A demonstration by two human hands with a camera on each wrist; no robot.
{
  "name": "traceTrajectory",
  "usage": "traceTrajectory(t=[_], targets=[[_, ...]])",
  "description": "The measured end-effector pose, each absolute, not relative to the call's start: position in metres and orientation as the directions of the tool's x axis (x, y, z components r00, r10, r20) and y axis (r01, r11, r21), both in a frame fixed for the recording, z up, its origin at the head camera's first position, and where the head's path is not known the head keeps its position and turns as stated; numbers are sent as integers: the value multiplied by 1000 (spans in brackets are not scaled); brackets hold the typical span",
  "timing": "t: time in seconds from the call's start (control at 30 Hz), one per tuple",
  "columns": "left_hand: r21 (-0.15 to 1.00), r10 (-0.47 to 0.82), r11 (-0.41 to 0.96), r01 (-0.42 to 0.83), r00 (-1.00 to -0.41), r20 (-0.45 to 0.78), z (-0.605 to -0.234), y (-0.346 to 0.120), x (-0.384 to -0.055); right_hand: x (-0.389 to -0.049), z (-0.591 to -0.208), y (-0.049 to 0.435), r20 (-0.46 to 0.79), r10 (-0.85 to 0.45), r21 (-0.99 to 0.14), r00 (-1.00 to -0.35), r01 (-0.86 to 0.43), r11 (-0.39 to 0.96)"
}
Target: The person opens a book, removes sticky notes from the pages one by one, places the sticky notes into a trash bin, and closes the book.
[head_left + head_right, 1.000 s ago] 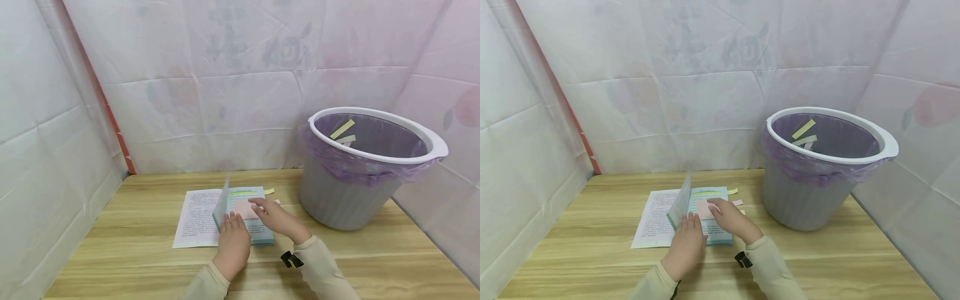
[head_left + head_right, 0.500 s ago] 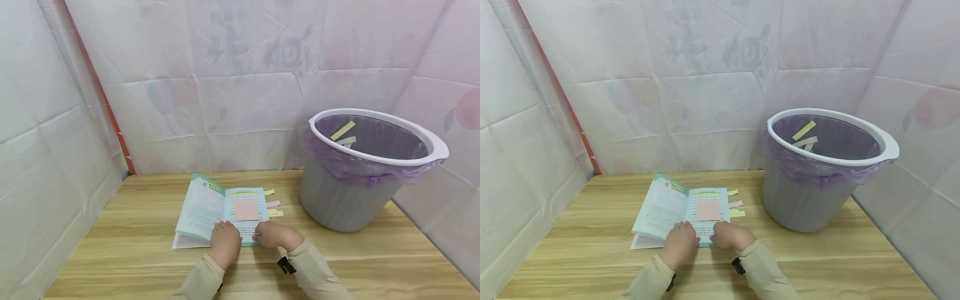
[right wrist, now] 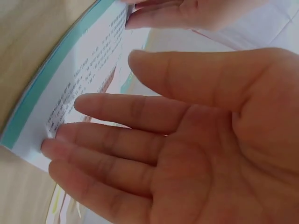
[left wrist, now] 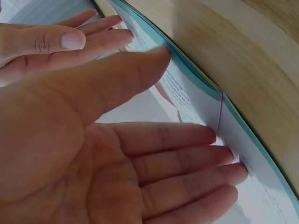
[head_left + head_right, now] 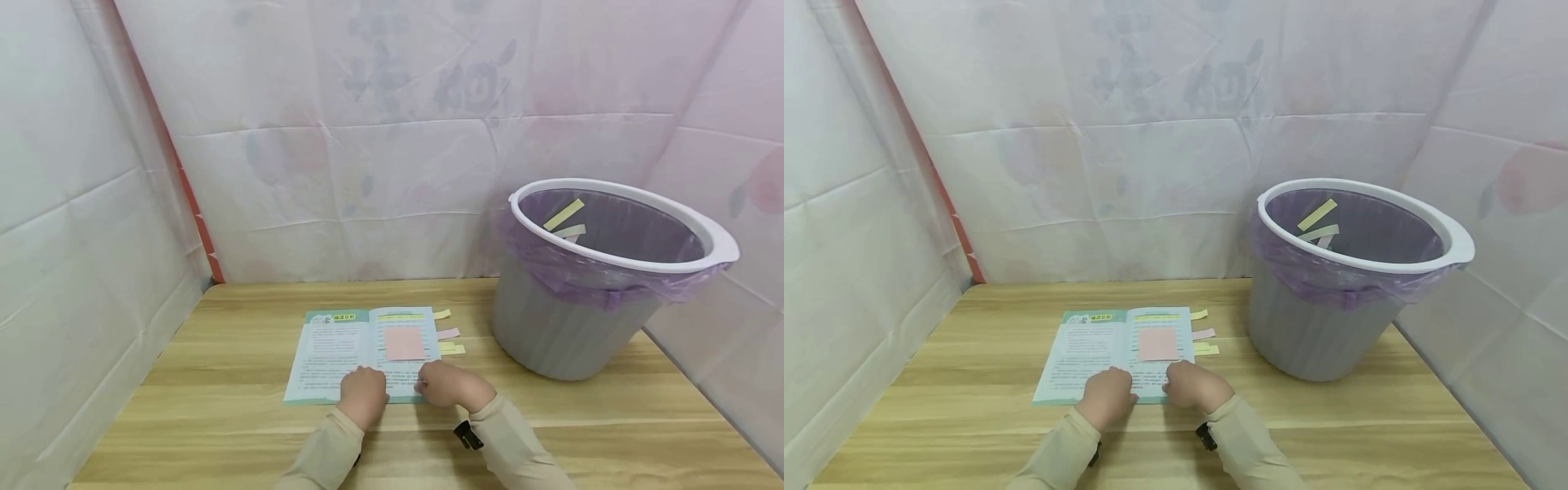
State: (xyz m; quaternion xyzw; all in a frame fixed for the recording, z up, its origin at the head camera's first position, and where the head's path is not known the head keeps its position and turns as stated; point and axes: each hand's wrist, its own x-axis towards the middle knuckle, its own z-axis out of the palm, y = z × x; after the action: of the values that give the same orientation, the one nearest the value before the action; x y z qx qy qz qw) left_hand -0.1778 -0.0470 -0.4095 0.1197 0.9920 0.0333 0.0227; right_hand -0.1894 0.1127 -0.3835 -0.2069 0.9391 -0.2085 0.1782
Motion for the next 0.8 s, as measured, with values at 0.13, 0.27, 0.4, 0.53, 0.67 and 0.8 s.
traceTrajectory(t=[0.13, 0.27, 0.4, 0.53, 0.67, 0.8], targets=[[47, 233, 972, 231, -971, -52, -411, -47, -180, -201, -383, 110, -191, -417, -428, -889, -307, 850], [36, 225, 974, 223, -972, -67, -410, -47, -181, -218, -389, 103, -1, -420, -301, -908, -400, 866], [31, 229, 973, 227, -970, -86, -410, -47, -181, -231, -402, 94, 147, -505, -37, -851, -515, 857], [23, 241, 970, 240, -967, -86, -413, -47, -182, -237, -415, 89, 166, -595, 164, -787, -573, 803], [17, 244, 970, 243, -967, -75, -415, -47, -183, -238, -420, 87, 179, -623, 236, -762, -581, 779], [13, 240, 971, 240, -968, -70, -414, -48, -184, -239, -421, 87, 190, -617, 243, -763, -573, 783]])
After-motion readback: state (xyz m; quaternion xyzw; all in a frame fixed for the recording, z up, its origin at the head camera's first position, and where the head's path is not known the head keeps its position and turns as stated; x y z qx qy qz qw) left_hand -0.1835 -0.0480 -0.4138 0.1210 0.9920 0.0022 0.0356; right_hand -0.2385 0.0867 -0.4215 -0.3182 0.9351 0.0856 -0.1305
